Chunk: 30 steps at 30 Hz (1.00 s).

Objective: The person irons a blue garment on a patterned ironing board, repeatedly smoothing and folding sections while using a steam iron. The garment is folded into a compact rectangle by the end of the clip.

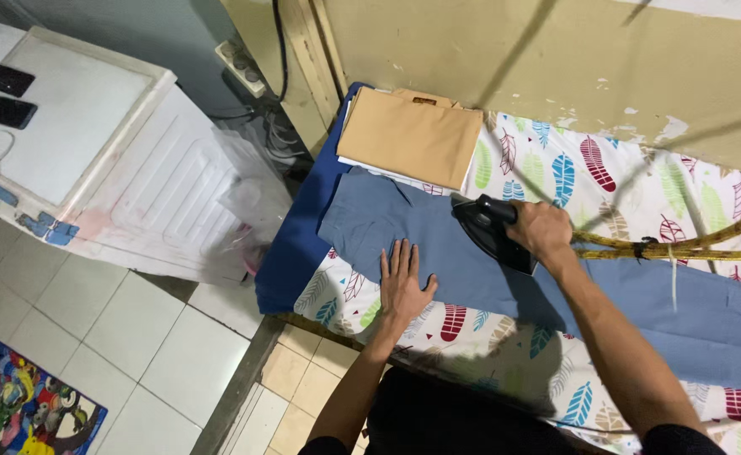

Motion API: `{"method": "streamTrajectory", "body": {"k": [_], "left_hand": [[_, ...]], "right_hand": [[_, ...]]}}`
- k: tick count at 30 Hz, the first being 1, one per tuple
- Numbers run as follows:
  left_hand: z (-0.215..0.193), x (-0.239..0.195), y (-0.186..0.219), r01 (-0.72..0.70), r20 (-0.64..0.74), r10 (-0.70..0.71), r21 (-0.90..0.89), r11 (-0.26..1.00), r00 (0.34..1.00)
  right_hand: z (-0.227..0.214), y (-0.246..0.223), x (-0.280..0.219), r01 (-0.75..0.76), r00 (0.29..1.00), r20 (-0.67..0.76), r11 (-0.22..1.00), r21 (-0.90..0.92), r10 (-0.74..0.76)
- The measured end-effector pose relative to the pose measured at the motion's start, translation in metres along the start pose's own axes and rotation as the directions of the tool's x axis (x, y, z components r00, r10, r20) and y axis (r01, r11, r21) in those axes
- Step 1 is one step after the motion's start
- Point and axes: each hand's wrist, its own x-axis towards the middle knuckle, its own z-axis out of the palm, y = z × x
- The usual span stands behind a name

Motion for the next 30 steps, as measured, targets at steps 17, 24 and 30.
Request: {"method": "streamTrajectory", "body": {"k": [17, 24, 30], "left_hand": [[0.009, 0.005, -0.004, 0.05, 0.074, -0.051, 0.007, 0.999, 0.996], [-0.001, 0.018, 0.007, 0.102, 0.18, -0.113, 0.067, 0.992, 0.977], [0.018, 0.05, 0.052, 0.092, 0.172, -0.132, 0.225, 0.97, 0.976]], "right_hand": [[0.012, 0.021, -0.017, 0.097, 0.995, 0.027, 0.995, 0.011, -0.097], [0.022, 0.037, -0.05, 0.133, 0.991, 0.006, 0.988, 0.076, -0.134], [0.035, 0.063, -0.081, 0.019, 1.0, 0.02, 0.994, 0.107, -0.021]]}}
